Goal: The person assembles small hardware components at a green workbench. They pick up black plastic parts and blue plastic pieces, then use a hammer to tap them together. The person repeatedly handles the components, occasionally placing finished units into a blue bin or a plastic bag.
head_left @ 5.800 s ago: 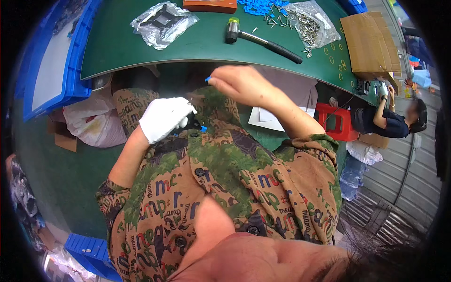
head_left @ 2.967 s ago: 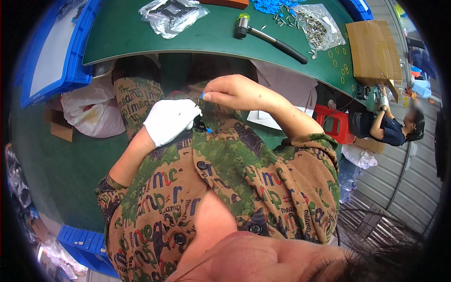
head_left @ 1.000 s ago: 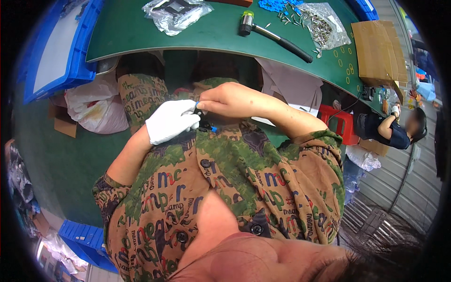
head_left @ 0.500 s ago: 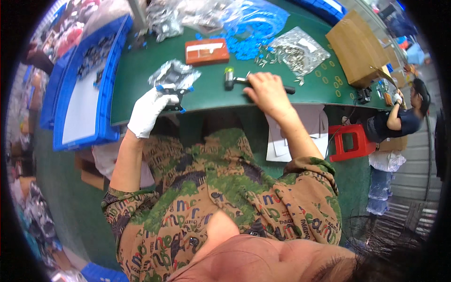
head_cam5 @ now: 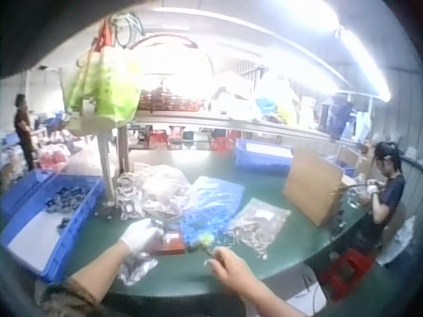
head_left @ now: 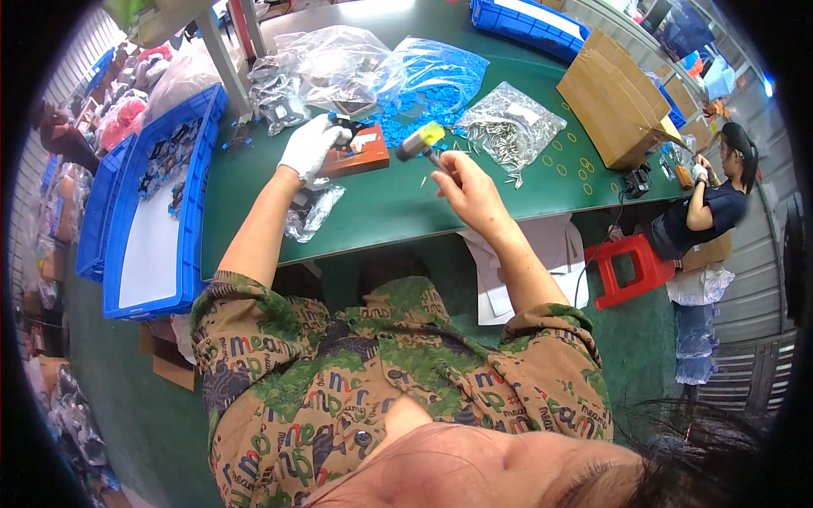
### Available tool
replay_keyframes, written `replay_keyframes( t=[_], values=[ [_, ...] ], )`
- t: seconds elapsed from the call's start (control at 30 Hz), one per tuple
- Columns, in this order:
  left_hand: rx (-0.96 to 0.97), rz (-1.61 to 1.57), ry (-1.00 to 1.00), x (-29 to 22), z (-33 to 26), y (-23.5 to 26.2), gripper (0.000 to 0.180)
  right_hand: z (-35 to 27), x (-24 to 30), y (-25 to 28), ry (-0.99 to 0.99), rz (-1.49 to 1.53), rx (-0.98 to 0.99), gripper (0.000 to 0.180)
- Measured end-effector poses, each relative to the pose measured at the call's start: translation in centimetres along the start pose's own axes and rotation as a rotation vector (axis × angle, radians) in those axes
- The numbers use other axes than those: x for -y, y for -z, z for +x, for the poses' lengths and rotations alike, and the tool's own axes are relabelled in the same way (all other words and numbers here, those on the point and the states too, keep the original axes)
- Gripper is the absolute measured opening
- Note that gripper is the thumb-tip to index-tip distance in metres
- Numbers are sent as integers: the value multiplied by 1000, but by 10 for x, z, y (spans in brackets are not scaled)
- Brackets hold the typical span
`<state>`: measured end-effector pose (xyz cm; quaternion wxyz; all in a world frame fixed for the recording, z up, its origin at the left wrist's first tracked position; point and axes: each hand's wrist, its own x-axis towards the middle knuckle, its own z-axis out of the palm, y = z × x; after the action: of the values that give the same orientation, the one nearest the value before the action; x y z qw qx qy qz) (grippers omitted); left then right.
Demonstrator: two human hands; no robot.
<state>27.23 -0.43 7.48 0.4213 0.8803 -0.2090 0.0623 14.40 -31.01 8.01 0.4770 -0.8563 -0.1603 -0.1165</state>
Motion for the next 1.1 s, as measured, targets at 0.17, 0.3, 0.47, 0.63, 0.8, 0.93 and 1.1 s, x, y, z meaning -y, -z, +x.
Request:
replay_keyframes(
  t=[0.17, 0.3, 0.47, 0.63, 0.8, 0.93, 1.1],
  values=[
    [131, -3, 29, -18, 6, 8, 30, 23, 21, 6, -205, 410, 104, 31],
    [146, 65, 10, -5, 7, 10, 29, 50, 15, -19, 104, 101, 66, 40],
    [131, -60, 25, -5, 6, 7, 28, 91, 36, -19, 292, 51, -39, 39],
    [153, -81, 11, -7, 8, 5, 28, 103, 35, -25, 310, 28, -103, 39],
    [200, -110, 64, -6, 17, 11, 29, 104, 25, -25, 129, -48, 103, 43],
    [158, -75, 78, -10, 12, 16, 39, 93, 31, -16, 111, -5, 87, 43],
    [46, -304, 44, 16, 28, 17, 74, 68, 30, -4, -44, 133, 166, 40]
  ],
)
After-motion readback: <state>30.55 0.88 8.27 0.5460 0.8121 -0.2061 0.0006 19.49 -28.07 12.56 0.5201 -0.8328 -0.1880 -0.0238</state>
